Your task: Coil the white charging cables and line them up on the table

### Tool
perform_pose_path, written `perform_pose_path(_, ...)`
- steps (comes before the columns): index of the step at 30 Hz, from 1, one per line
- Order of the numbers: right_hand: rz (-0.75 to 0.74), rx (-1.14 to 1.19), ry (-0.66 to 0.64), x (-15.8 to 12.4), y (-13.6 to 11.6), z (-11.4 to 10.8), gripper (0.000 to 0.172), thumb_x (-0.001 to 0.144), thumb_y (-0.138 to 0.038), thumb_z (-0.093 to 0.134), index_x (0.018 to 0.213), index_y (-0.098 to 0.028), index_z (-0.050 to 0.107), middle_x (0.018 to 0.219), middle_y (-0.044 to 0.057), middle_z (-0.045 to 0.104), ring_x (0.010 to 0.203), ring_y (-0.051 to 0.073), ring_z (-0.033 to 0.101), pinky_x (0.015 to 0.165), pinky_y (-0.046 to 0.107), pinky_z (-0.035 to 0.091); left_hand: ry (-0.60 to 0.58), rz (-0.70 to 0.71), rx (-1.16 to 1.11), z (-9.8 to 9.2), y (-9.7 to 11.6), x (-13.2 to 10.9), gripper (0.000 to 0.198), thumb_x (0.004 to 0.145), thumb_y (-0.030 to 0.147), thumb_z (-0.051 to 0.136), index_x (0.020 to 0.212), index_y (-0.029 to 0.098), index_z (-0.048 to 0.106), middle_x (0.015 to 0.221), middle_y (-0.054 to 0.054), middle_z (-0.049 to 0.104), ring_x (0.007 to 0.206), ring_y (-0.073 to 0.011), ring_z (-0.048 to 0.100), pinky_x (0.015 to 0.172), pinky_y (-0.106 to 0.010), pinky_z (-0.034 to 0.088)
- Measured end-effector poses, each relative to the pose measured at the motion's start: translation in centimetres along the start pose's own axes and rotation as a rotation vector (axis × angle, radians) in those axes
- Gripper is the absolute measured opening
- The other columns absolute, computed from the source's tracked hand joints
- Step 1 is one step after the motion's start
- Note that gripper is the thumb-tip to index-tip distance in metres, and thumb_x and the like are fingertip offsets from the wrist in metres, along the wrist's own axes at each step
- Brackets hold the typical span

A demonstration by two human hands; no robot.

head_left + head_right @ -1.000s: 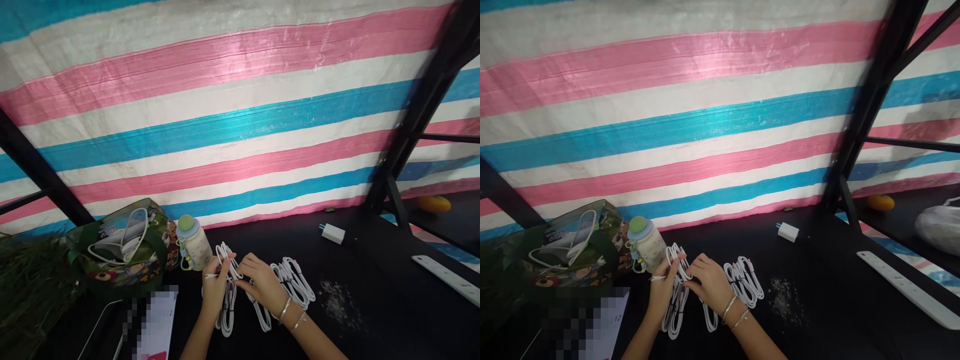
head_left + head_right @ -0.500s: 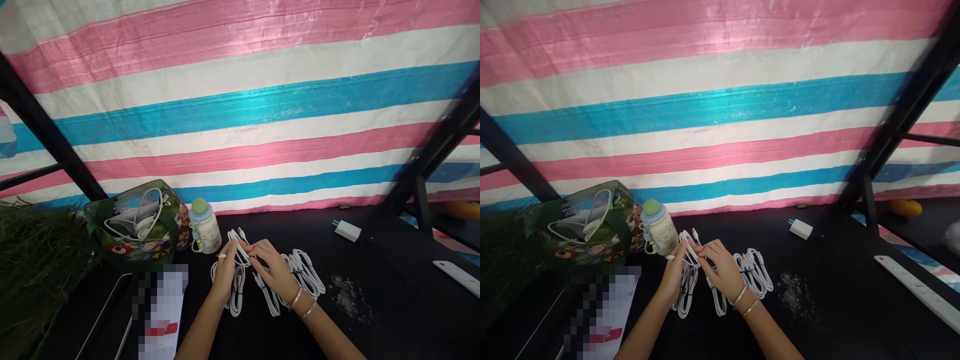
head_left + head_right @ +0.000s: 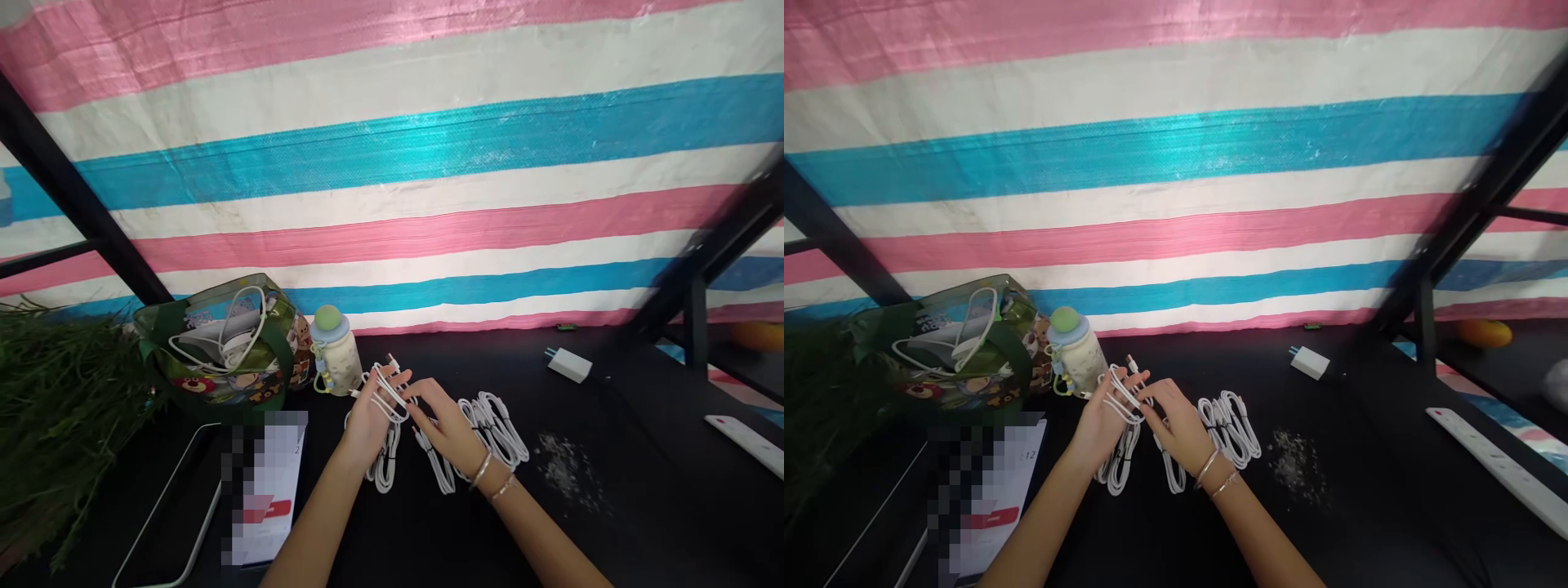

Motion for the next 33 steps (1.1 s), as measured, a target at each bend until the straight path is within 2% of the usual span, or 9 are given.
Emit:
perform_pose_path(3, 0.000, 0.008, -0.052, -0.01, 0.06, 0.10, 0.014, 0.092, -0.019, 0.042, 0.090, -0.021, 0.055, 0.085, 0.006, 0.063, 0.083, 0.020, 0.056, 0.073, 0.033, 0.050, 0.007, -0.024, -0.086, 0.04, 0.04, -0.02, 0.030, 0.092, 0.027, 0.046, 0.068, 0.017, 0.061, 0.061, -0.002, 0.067, 0.081, -0.0178, 0.069, 0.073, -0.026, 0.048)
perform_pose_path(6, -0.007, -0.001, -0.128, -0.03, 0.22, 0.40, 0.004, 0.086, -0.021, 0.056, 0.090, -0.020, 0.056, 0.087, 0.007, 0.063, 0.087, 0.022, 0.055, 0.076, 0.036, 0.050, 0.034, -0.050, -0.112, 0.16, 0.07, -0.07, 0.036, 0.095, 0.028, 0.039, 0.067, 0.018, 0.060, 0.057, -0.001, 0.063, 0.082, -0.0172, 0.069, 0.076, -0.027, 0.048)
perform_pose_path(8, -0.009, -0.021, -0.179, -0.06, 0.38, 0.68, 0.019, 0.077, -0.017, 0.067, 0.092, -0.020, 0.056, 0.091, 0.007, 0.064, 0.091, 0.024, 0.054, 0.079, 0.039, 0.050, 0.038, -0.039, -0.113, 0.20, 0.04, -0.04, 0.037, 0.095, 0.030, 0.038, 0.068, 0.018, 0.059, 0.058, -0.002, 0.063, 0.088, -0.0174, 0.068, 0.080, -0.028, 0.048)
perform_pose_path(10, -0.006, -0.043, -0.197, -0.11, 0.56, 0.89, 0.028, 0.073, -0.010, 0.068, 0.095, -0.021, 0.055, 0.095, 0.006, 0.064, 0.095, 0.024, 0.054, 0.082, 0.040, 0.050, 0.022, -0.017, -0.109, 0.18, -0.05, 0.04, 0.032, 0.094, 0.031, 0.043, 0.069, 0.019, 0.059, 0.062, -0.002, 0.064, 0.095, -0.0182, 0.066, 0.084, -0.029, 0.047)
perform_pose_path(14, -0.044, -0.075, -0.160, -0.16, 0.74, 0.91, 0.025, 0.077, -0.002, 0.058, 0.092, -0.022, 0.055, 0.092, 0.005, 0.065, 0.093, 0.023, 0.054, 0.083, 0.041, 0.050, -0.015, 0.010, -0.065, -0.05, -0.32, 0.26, 0.023, 0.088, 0.032, 0.055, 0.069, 0.019, 0.059, 0.073, -0.003, 0.066, 0.104, -0.0191, 0.062, 0.090, -0.031, 0.044)
perform_pose_path(18, -0.074, -0.089, -0.159, -0.14, 0.56, 0.68, 0.012, 0.083, -0.012, 0.059, 0.090, -0.022, 0.056, 0.087, 0.006, 0.065, 0.087, 0.023, 0.055, 0.078, 0.040, 0.050, -0.026, 0.026, 0.007, -0.25, -0.41, 0.36, 0.015, 0.081, 0.033, 0.065, 0.074, 0.020, 0.062, 0.062, 0.001, 0.058, 0.105, -0.0229, 0.062, 0.088, -0.033, 0.045)
perform_pose_path(22, -0.080, -0.068, -0.162, -0.11, 0.33, 0.56, 0.003, 0.084, -0.020, 0.060, 0.086, -0.021, 0.057, 0.083, 0.006, 0.065, 0.084, 0.022, 0.055, 0.076, 0.038, 0.050, -0.032, 0.042, 0.068, -0.12, -0.33, 0.24, 0.016, 0.080, 0.035, 0.066, 0.077, 0.019, 0.063, 0.055, 0.002, 0.053, 0.100, -0.0241, 0.065, 0.081, -0.031, 0.048)
perform_pose_path(28, -0.005, 0.030, -0.186, -0.15, 0.38, 0.59, 0.012, 0.085, -0.028, 0.060, 0.076, -0.021, 0.057, 0.074, 0.003, 0.062, 0.076, 0.019, 0.054, 0.070, 0.032, 0.048, -0.011, 0.058, 0.136, 0.12, -0.28, -0.05, 0.022, 0.085, 0.037, 0.059, 0.076, 0.018, 0.063, 0.049, 0.003, 0.048, 0.093, -0.0241, 0.067, 0.076, -0.030, 0.048)
perform_pose_path(33, 0.072, 0.128, -0.235, -0.27, 0.57, 0.85, 0.022, 0.085, -0.032, 0.059, 0.068, -0.020, 0.055, 0.068, 0.001, 0.060, 0.068, 0.016, 0.053, 0.064, 0.028, 0.045, -0.080, 0.063, 0.177, -0.06, -0.48, -0.03, 0.025, 0.083, 0.039, 0.060, 0.074, 0.017, 0.062, 0.047, 0.003, 0.044, 0.094, -0.0253, 0.066, 0.082, -0.033, 0.049)
Point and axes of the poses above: each hand's wrist, its own x-axis towards the middle knuckle, its own z-axis out of the palm, y = z × x, the point moved 2 cm from there along x, towards the middle knuckle
